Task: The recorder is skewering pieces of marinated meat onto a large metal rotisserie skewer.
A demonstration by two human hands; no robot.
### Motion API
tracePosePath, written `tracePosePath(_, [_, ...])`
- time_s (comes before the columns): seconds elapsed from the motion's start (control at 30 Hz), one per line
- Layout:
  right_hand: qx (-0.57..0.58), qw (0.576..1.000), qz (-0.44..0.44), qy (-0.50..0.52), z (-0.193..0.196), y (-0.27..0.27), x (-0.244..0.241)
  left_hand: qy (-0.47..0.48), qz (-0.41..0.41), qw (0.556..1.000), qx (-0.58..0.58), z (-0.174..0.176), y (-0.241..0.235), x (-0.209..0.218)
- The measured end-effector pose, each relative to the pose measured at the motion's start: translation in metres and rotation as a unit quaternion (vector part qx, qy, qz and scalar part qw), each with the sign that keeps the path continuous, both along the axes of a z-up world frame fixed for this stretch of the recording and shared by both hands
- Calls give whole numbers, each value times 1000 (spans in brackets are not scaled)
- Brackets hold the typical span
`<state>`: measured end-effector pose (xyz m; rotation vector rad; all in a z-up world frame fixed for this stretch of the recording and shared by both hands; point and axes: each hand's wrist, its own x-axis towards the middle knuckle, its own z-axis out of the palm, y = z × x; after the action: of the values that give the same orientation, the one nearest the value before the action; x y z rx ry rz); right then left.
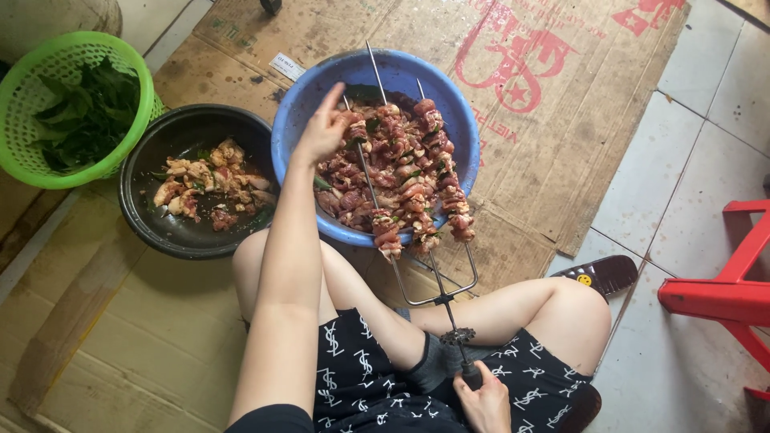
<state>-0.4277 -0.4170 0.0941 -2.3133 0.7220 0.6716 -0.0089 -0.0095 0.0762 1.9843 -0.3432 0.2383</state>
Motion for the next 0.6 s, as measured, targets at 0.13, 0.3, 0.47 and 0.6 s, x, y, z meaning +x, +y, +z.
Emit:
tracePosePath(0.13, [5, 1000, 8, -24, -9, -6, -3, 375, 152, 913, -46, 18, 9, -6])
tracePosePath(0.3, [8, 1000, 3, -12, -2, 0, -1, 544, 113, 824, -112, 7, 0, -10])
tracePosePath(0.47, [5, 999, 20, -31, -22, -11, -7, 315, -20, 788, -528, -55, 3, 21])
tracePosePath(0.6, [6, 998, 22, -50, -27, -11, -8, 282, 82, 810, -507, -40, -6, 27])
